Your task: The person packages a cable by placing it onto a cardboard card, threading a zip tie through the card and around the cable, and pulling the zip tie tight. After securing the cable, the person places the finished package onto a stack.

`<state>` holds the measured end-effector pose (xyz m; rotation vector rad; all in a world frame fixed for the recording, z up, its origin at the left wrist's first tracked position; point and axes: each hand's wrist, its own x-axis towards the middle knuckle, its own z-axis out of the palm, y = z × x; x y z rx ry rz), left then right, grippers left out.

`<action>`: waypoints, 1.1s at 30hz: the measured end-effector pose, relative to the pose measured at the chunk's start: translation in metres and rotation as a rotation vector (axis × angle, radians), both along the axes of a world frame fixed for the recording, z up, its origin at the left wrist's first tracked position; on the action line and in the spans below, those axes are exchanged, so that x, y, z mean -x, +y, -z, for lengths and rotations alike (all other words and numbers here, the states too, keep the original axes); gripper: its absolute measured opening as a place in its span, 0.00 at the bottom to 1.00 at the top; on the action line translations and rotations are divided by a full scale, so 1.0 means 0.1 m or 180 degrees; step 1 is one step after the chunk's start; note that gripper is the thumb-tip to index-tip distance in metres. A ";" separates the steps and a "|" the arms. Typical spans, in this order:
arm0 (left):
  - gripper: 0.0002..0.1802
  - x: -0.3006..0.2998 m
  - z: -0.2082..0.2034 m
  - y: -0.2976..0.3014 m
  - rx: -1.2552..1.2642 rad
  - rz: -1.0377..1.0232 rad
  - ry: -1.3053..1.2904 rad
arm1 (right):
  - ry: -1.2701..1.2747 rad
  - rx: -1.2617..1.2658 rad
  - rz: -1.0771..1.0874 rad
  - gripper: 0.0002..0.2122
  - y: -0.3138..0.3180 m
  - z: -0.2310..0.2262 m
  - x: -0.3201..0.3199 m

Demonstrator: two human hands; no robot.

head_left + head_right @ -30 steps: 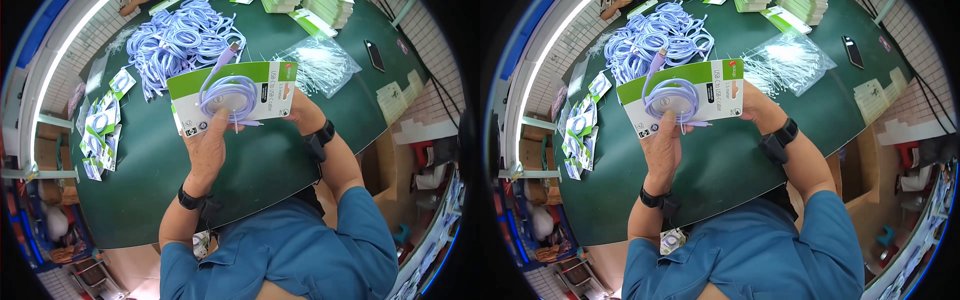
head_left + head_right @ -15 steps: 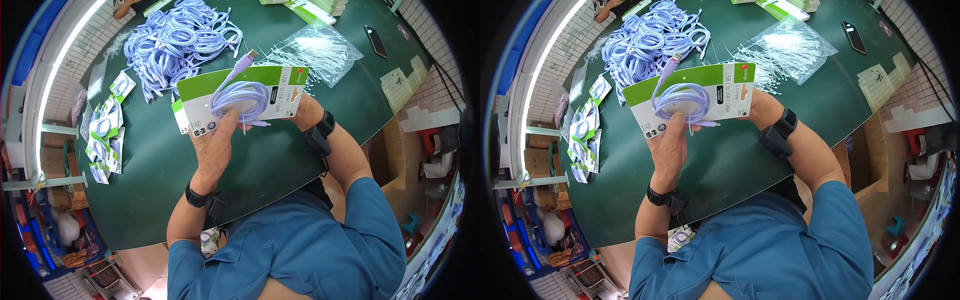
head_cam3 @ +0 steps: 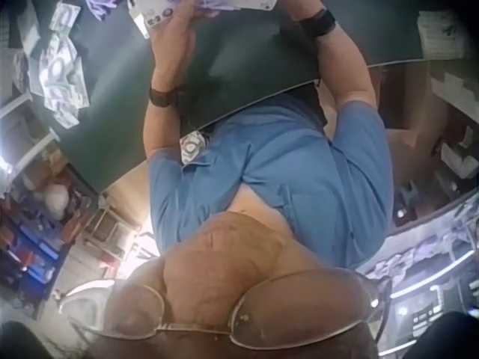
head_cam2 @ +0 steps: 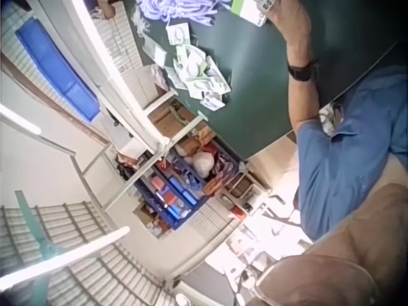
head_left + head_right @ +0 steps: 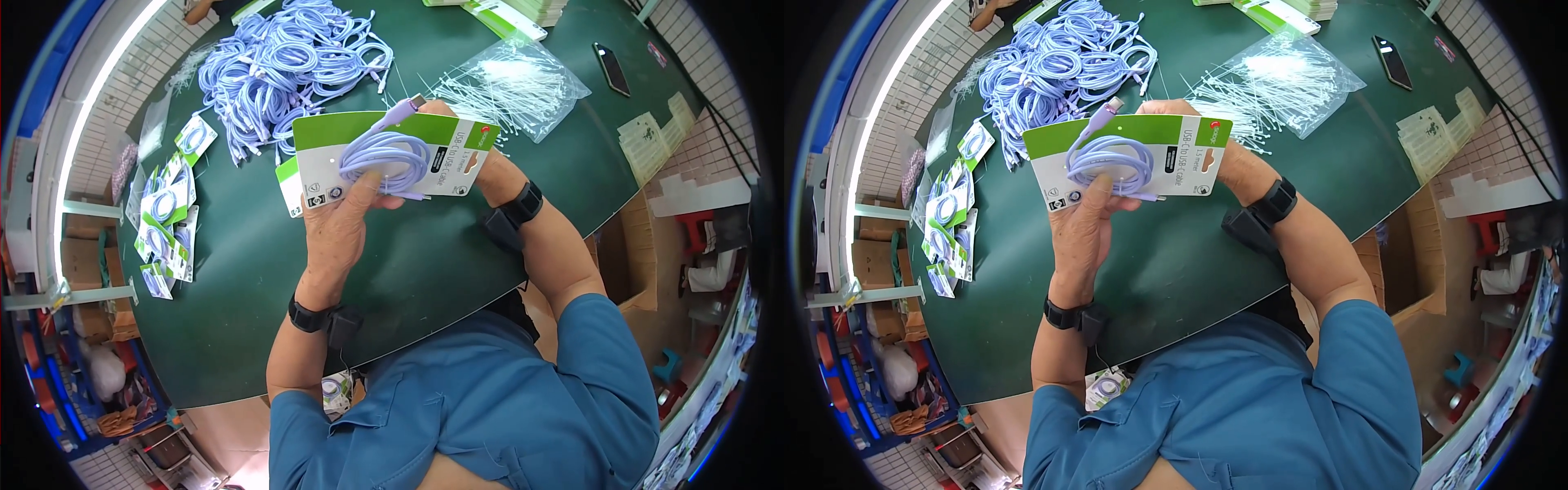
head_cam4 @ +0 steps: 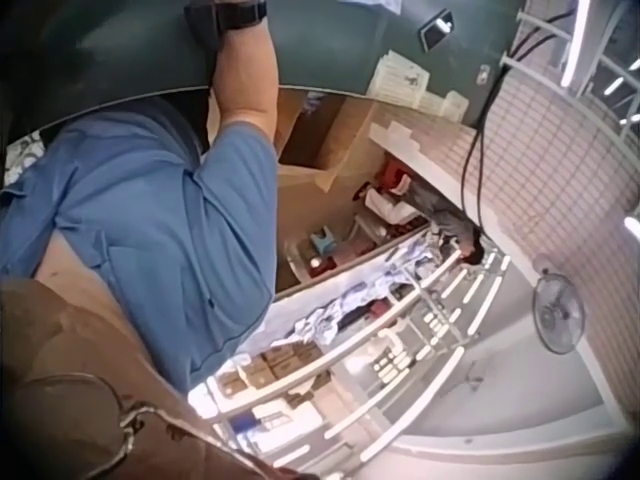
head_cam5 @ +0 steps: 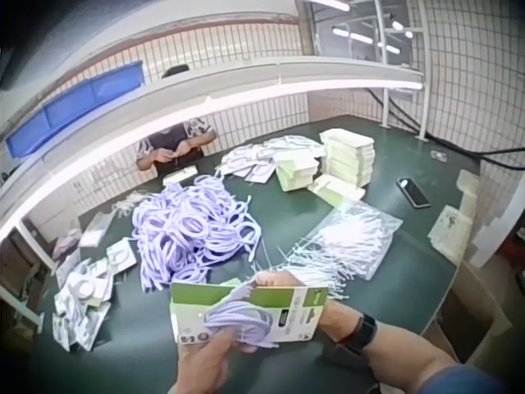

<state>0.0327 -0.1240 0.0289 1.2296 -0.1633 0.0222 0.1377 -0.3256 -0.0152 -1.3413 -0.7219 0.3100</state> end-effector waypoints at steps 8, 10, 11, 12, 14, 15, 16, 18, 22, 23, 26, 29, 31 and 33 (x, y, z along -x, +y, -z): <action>0.23 0.02 0.04 0.00 0.0218 0.0180 0.0493 | 0.0178 0.0227 0.0458 0.09 0.16 -0.10 0.07; 0.23 0.04 0.11 0.03 0.0152 0.0247 0.0614 | 0.0243 0.0105 0.0466 0.08 0.17 -0.08 0.09; 0.23 0.03 0.12 0.05 0.0159 0.0232 0.0593 | 0.0520 0.0006 0.0389 0.08 0.17 -0.12 0.10; 0.23 0.02 0.14 0.07 0.0136 0.0248 0.0573 | 0.0798 -0.0093 0.0311 0.08 0.17 -0.17 0.12; 0.21 -0.02 0.18 0.10 0.0087 0.0282 0.0534 | 0.1056 -0.0185 0.0218 0.08 0.17 -0.22 0.13; 0.21 -0.05 0.20 0.12 0.0091 0.0275 0.0511 | 0.1190 -0.0371 0.0099 0.08 0.15 -0.24 0.13; 0.20 -0.07 0.23 0.11 -0.0104 0.0047 0.0320 | 0.1318 -0.0540 0.0013 0.08 0.11 -0.28 0.15; 0.16 -0.15 0.29 0.04 -0.0453 -0.0350 -0.0084 | 0.1389 -0.0674 0.0024 0.08 0.02 -0.35 0.20; 0.11 -0.24 0.41 0.33 -0.1887 -0.0691 0.0144 | -0.0235 0.0328 0.0195 0.06 0.07 -0.42 0.17; 0.12 -0.25 0.50 0.32 -0.1126 -0.0775 0.0184 | -0.0257 0.0329 0.0218 0.07 0.05 -0.46 0.18; 0.22 -0.27 0.67 0.47 -0.0562 -0.0673 -0.0136 | -0.0531 0.0073 0.0336 0.08 0.08 -0.33 0.13; 0.26 -0.35 0.74 0.46 -0.1066 -0.0850 0.0151 | -0.0154 -0.0065 0.0631 0.09 -0.05 -0.30 0.14; 0.24 -0.35 0.78 0.51 -0.0949 -0.0544 0.0040 | -0.0277 0.0040 0.0610 0.09 -0.01 -0.14 0.04; 0.23 -0.35 0.48 0.31 -0.0864 -0.0411 -0.0059 | -0.0474 0.0169 0.0583 0.09 0.10 -0.13 -0.03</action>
